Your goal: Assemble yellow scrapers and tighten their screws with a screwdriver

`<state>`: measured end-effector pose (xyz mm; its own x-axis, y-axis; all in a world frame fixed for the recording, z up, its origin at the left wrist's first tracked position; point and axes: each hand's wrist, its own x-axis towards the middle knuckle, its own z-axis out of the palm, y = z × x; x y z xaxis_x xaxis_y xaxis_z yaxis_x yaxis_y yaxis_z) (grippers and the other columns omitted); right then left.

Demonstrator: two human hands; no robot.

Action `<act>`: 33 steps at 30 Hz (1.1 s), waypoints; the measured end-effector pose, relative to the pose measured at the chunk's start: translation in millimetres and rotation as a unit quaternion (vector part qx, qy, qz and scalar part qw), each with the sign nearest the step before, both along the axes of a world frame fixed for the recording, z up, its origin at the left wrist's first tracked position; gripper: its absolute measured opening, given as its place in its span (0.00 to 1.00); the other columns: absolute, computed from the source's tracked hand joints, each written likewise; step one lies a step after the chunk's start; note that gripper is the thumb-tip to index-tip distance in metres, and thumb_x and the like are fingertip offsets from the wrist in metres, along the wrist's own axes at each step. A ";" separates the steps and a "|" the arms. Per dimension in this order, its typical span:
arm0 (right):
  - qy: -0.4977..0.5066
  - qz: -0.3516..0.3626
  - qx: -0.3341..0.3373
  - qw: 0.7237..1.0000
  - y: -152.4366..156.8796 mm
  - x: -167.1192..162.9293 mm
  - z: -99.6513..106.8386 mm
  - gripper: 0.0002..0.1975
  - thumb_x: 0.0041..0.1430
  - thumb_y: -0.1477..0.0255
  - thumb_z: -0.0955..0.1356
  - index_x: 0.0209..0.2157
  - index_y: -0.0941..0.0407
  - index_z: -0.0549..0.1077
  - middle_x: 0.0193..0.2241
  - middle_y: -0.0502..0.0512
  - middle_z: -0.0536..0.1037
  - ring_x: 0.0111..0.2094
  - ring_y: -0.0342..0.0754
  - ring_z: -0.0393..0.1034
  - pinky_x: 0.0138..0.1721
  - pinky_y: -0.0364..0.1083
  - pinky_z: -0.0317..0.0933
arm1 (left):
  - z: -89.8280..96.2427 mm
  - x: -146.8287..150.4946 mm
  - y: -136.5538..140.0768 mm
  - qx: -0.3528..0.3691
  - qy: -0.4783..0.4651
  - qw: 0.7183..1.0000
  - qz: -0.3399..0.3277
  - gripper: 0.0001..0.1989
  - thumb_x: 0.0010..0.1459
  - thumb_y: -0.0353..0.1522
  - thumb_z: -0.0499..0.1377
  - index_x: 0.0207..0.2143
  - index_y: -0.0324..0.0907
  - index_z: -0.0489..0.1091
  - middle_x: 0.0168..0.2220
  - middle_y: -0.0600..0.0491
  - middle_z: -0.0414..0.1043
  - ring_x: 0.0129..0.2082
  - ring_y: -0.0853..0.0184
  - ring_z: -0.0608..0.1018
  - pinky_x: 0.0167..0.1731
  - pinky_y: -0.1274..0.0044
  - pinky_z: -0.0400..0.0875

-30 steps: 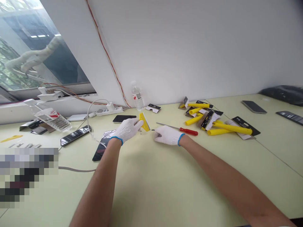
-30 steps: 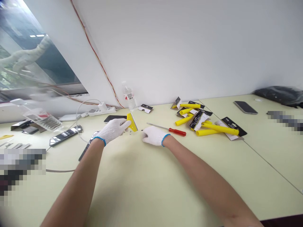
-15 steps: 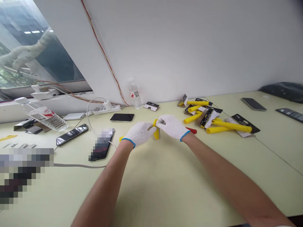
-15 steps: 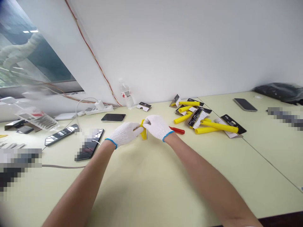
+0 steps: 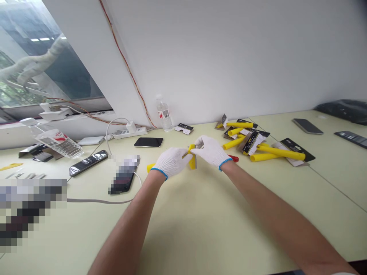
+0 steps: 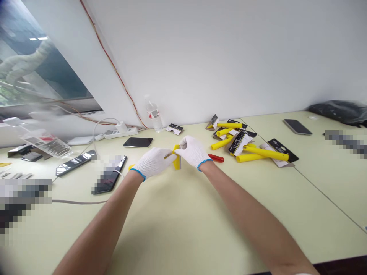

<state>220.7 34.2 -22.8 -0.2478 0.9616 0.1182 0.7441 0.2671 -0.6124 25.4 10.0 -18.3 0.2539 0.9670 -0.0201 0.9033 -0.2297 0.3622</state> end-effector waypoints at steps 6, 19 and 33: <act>0.034 0.007 -0.038 0.999 -0.8 -0.4 -0.6 0.19 0.73 0.62 0.71 0.58 0.58 0.74 0.54 0.61 0.77 0.50 0.52 0.76 0.51 0.55 0.74 | 2.7 2.2 -2.5 0.011 0.012 1.000 -0.005 0.23 0.69 0.47 0.48 0.35 0.45 0.76 0.33 0.47 0.78 0.27 0.63 0.72 0.30 0.71 0.55; 0.117 0.079 -0.133 0.981 -1.4 4.9 14.0 0.14 0.70 0.65 0.68 0.47 0.60 0.80 0.34 0.57 0.83 0.31 0.43 0.74 0.33 0.40 0.67 | 9.0 -8.1 -3.8 -0.035 -0.081 0.996 -0.021 0.22 0.67 0.48 0.51 0.29 0.45 0.71 0.27 0.53 0.74 0.24 0.67 0.70 0.24 0.73 0.56; 0.105 0.075 -0.081 0.988 -1.1 7.9 1.9 0.18 0.66 0.59 0.66 0.27 0.51 0.81 0.22 0.52 0.81 0.27 0.38 0.77 0.30 0.35 0.64 | 16.7 -8.5 -5.0 -0.051 -0.089 0.995 -0.001 0.23 0.68 0.50 0.52 0.38 0.43 0.77 0.33 0.51 0.80 0.27 0.66 0.74 0.26 0.74 0.60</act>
<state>228.6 33.1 -20.9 -0.3746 0.9267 0.0293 0.5558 0.2498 -0.7929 17.0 5.0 -1.6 0.2649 0.9616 -0.0715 0.8218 -0.1863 0.5384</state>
